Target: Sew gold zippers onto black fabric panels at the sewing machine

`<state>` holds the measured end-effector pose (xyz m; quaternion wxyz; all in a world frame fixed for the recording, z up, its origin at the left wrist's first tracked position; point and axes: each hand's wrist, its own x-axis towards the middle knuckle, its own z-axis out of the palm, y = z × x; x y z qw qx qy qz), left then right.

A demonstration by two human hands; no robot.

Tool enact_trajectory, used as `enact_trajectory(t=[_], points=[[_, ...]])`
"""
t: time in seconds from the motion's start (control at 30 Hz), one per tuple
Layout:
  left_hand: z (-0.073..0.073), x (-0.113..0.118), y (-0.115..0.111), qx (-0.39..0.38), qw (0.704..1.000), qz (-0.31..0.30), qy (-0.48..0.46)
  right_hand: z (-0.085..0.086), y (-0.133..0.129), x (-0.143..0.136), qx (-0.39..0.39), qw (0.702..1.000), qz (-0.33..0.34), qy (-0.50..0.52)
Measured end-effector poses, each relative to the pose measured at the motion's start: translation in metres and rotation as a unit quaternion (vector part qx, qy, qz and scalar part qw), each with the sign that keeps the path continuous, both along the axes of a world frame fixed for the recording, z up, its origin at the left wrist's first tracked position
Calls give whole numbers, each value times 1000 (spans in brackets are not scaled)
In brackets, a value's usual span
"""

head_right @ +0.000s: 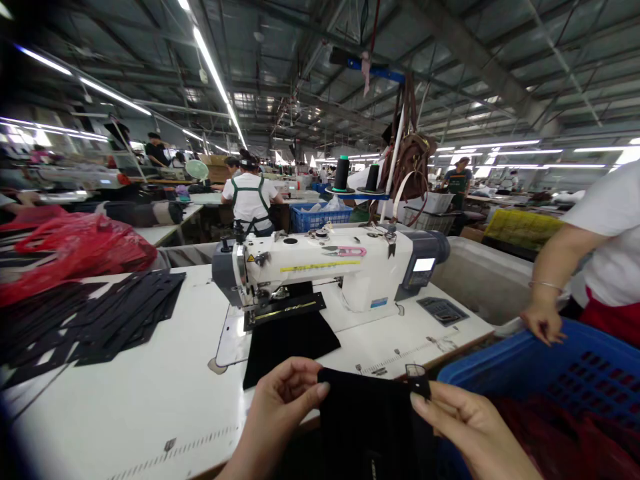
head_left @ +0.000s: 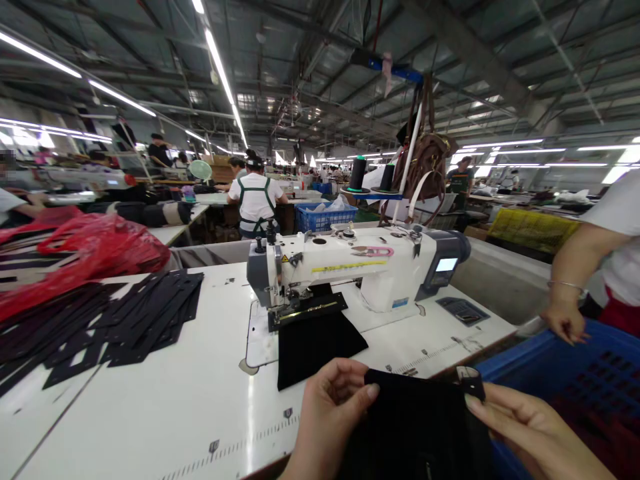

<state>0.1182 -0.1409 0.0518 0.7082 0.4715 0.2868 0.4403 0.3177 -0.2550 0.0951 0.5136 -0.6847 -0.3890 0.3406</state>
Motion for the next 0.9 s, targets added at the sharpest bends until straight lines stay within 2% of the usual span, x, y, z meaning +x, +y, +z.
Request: enact_trajectory(t=[0.27, 0.5, 0.67, 0.9], points=[[2, 9, -2, 15, 999, 16, -41, 0, 2, 0, -15, 997, 10, 69], [-5, 10, 0, 47, 998, 22, -22, -3, 3, 1, 1, 998, 0, 56], [-12, 8, 4, 101, 994, -9, 43, -2, 1, 1, 16, 998, -1, 54], [-9, 1, 2, 176, 978, 30, 111, 0, -3, 7, 43, 989, 102, 99]])
